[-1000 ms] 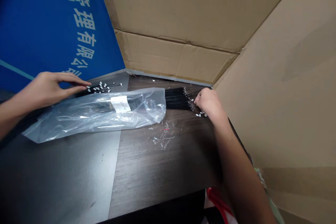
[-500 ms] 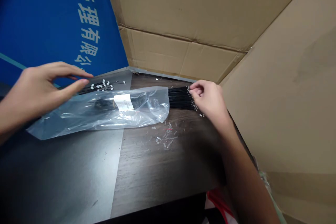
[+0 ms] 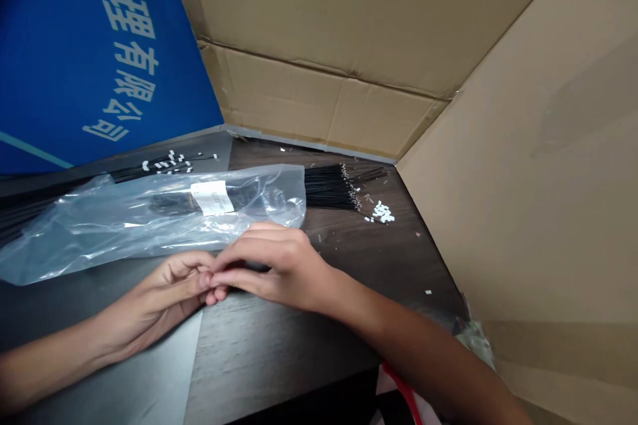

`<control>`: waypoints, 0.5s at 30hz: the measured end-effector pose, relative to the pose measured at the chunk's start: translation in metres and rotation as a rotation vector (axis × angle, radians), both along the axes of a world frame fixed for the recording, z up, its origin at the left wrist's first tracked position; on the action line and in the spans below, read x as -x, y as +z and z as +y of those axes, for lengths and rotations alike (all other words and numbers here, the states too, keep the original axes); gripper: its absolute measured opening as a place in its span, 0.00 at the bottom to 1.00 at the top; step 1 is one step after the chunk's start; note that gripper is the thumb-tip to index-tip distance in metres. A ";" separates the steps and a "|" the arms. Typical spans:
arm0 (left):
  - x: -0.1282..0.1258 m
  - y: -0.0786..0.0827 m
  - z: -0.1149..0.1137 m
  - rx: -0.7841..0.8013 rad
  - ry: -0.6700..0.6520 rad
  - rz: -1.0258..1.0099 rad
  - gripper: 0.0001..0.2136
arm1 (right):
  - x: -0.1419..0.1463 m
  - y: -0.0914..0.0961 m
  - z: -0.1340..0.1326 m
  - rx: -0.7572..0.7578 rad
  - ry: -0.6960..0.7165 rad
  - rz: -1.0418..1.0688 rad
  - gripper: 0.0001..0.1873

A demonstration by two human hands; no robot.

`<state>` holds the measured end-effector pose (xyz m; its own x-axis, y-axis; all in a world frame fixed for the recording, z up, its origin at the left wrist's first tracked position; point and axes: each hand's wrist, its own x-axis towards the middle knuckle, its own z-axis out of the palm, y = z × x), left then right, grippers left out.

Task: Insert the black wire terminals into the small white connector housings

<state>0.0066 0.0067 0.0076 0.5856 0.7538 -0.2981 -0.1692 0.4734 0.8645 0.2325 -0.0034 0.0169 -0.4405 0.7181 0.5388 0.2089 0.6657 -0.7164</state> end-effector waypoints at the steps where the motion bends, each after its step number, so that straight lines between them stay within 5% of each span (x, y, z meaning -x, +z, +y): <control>1: 0.000 0.000 0.001 0.027 -0.020 -0.013 0.10 | 0.000 0.000 0.000 0.029 0.014 0.018 0.03; 8: 0.007 -0.013 -0.002 -0.020 -0.067 -0.067 0.08 | -0.006 0.015 0.006 0.038 -0.090 -0.080 0.08; 15: 0.010 -0.024 0.000 -0.089 -0.157 -0.111 0.08 | -0.114 0.026 0.053 0.279 -1.011 -0.382 0.06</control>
<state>-0.0035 0.0066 -0.0162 0.7231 0.6714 -0.1621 -0.1957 0.4243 0.8841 0.3466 0.0491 0.0426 0.3127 0.9145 0.2568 0.8018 -0.1092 -0.5875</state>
